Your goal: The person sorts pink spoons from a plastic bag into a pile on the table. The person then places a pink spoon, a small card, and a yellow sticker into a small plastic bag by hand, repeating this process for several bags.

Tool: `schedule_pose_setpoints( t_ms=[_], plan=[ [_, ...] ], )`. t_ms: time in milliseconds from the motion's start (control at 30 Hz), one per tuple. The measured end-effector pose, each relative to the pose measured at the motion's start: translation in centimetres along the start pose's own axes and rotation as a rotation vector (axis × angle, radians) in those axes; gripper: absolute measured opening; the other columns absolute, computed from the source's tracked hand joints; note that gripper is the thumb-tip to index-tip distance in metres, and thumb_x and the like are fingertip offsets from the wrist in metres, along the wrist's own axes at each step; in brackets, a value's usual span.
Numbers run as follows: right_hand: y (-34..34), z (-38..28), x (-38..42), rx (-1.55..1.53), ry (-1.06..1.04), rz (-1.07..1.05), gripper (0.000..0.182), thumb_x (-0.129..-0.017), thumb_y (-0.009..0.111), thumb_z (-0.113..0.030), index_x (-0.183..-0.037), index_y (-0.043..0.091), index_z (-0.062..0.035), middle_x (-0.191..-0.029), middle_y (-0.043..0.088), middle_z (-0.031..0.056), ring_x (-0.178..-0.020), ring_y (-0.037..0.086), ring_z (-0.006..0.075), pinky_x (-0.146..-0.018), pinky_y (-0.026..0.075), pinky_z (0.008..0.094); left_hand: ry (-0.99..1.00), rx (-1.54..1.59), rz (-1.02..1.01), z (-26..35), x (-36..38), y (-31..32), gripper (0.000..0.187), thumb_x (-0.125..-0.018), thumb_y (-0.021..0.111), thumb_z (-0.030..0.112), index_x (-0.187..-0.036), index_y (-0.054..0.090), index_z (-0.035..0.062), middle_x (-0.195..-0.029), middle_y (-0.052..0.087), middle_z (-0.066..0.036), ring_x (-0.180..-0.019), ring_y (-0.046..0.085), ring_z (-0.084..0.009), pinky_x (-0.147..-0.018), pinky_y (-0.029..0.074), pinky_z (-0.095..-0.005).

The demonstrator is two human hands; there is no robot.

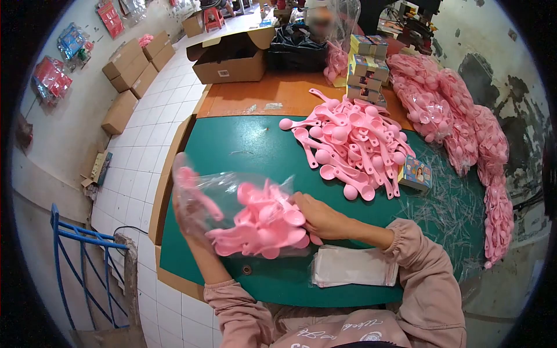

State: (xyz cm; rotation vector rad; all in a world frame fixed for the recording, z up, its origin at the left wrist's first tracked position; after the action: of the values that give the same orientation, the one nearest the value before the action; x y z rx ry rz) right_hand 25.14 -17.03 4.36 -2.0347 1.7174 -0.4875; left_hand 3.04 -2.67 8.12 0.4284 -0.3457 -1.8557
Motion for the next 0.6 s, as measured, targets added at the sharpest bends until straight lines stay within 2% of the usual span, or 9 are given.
schedule_pose_setpoints(
  t_ms=[100, 133, 233, 267, 300, 367, 433, 500, 600],
  plan=[
    [-0.6, 0.4, 0.9, -0.034, -0.089, -0.021, 0.029, -0.084, 0.048, -0.012, -0.11, 0.038, -0.0015, -0.098, 0.049, 0.0238, -0.092, 0.05, 0.0408, -0.079, 0.041, 0.0445, 0.032, 0.024, 0.101, -0.2, 0.4, -2.6, 0.045, -0.088, 0.045, 0.014, -0.131, 0.038, 0.0064, -0.122, 0.048, -0.005, -0.103, 0.051, -0.0127, -0.085, 0.043, -0.0263],
    [-0.9, 0.5, 1.2, -0.06, -0.041, -0.03, 0.028, -0.082, 0.048, -0.004, -0.108, 0.041, -0.0014, -0.1, 0.049, 0.0184, -0.094, 0.049, 0.0354, -0.08, 0.04, 0.041, 0.023, 0.016, 0.122, -0.4, 0.4, -3.2, 0.045, -0.088, 0.045, 0.014, -0.131, 0.038, 0.0065, -0.122, 0.048, -0.005, -0.103, 0.051, -0.0126, -0.085, 0.043, -0.0262],
    [-2.5, 0.5, 1.7, 0.032, -0.039, -0.078, 0.03, -0.083, 0.047, -0.003, -0.111, 0.04, -0.0037, -0.096, 0.049, 0.0172, -0.09, 0.05, 0.0351, -0.076, 0.04, 0.0413, -0.032, -0.019, 0.158, -1.3, 0.1, -4.6, 0.044, -0.088, 0.045, 0.015, -0.131, 0.038, 0.0066, -0.122, 0.048, -0.005, -0.102, 0.051, -0.0125, -0.084, 0.043, -0.0261],
    [-3.5, -0.6, 2.0, 0.089, -0.026, -0.092, 0.033, -0.08, 0.048, -0.001, -0.111, 0.044, -0.0083, -0.093, 0.048, 0.0156, -0.086, 0.051, 0.0327, -0.072, 0.04, 0.0396, -0.056, -0.027, 0.163, -1.6, -0.1, -5.0, 0.044, -0.088, 0.045, 0.015, -0.131, 0.038, 0.0066, -0.121, 0.049, -0.005, -0.102, 0.051, -0.0125, -0.084, 0.043, -0.0261],
    [-4.2, -1.0, 2.4, 0.09, -0.023, -0.092, 0.033, -0.08, 0.048, -0.001, -0.111, 0.044, -0.0083, -0.093, 0.048, 0.0156, -0.086, 0.051, 0.0327, -0.072, 0.04, 0.0396, -0.075, -0.037, 0.166, -1.9, -0.3, -5.3, 0.044, -0.088, 0.045, 0.015, -0.131, 0.038, 0.0067, -0.121, 0.049, -0.005, -0.102, 0.051, -0.0124, -0.084, 0.043, -0.026],
    [-5.4, -2.4, 3.1, 0.582, -0.171, -0.047, 0.035, -0.076, 0.05, 0.0, -0.108, 0.05, -0.0124, -0.089, 0.049, 0.0138, -0.085, 0.052, 0.0291, -0.07, 0.04, 0.0374, -0.115, -0.057, 0.157, -2.5, -1.0, -5.7, 0.044, -0.088, 0.045, 0.015, -0.131, 0.038, 0.0068, -0.121, 0.049, -0.005, -0.101, 0.051, -0.0124, -0.084, 0.043, -0.0259],
    [-7.2, -4.7, 4.4, 0.599, -0.182, -0.087, 0.032, -0.073, 0.051, -0.001, -0.102, 0.055, -0.0132, -0.087, 0.05, 0.0122, -0.084, 0.052, 0.0266, -0.069, 0.041, 0.0353, -0.146, -0.072, 0.149, -2.9, -1.4, -6.0, 0.044, -0.088, 0.045, 0.015, -0.131, 0.038, 0.0069, -0.121, 0.049, -0.004, -0.101, 0.051, -0.0123, -0.083, 0.043, -0.0259],
    [-9.3, -5.7, 5.6, 0.759, -0.115, -0.127, 0.031, -0.074, 0.051, 0.0, -0.101, 0.056, -0.0131, -0.088, 0.051, 0.0121, -0.086, 0.052, 0.0271, -0.071, 0.041, 0.0355, -0.165, -0.078, 0.147, -3.1, -1.6, -6.2, 0.044, -0.088, 0.045, 0.015, -0.131, 0.038, 0.0069, -0.121, 0.049, -0.004, -0.101, 0.051, -0.0122, -0.083, 0.044, -0.0258],
    [-13.6, -5.9, 5.3, 0.697, 0.009, -0.083, 0.031, -0.076, 0.051, -0.006, -0.104, 0.057, -0.0156, -0.088, 0.052, 0.011, -0.084, 0.053, 0.0273, -0.07, 0.041, 0.0384, -0.183, -0.083, 0.147, -3.3, -1.6, -6.3, 0.044, -0.088, 0.045, 0.016, -0.131, 0.038, 0.0071, -0.12, 0.049, -0.004, -0.1, 0.052, -0.0121, -0.082, 0.044, -0.0256]
  ],
)
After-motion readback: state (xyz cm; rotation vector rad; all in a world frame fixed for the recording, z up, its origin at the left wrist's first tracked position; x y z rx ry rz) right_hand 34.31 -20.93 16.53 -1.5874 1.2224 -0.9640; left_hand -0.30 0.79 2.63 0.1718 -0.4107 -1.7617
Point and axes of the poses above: each hand's wrist, its own x-axis away from the middle knuckle, its own y-axis out of the palm, z = x × y, the point moved 3 cm from there along -x, towards the middle knuckle
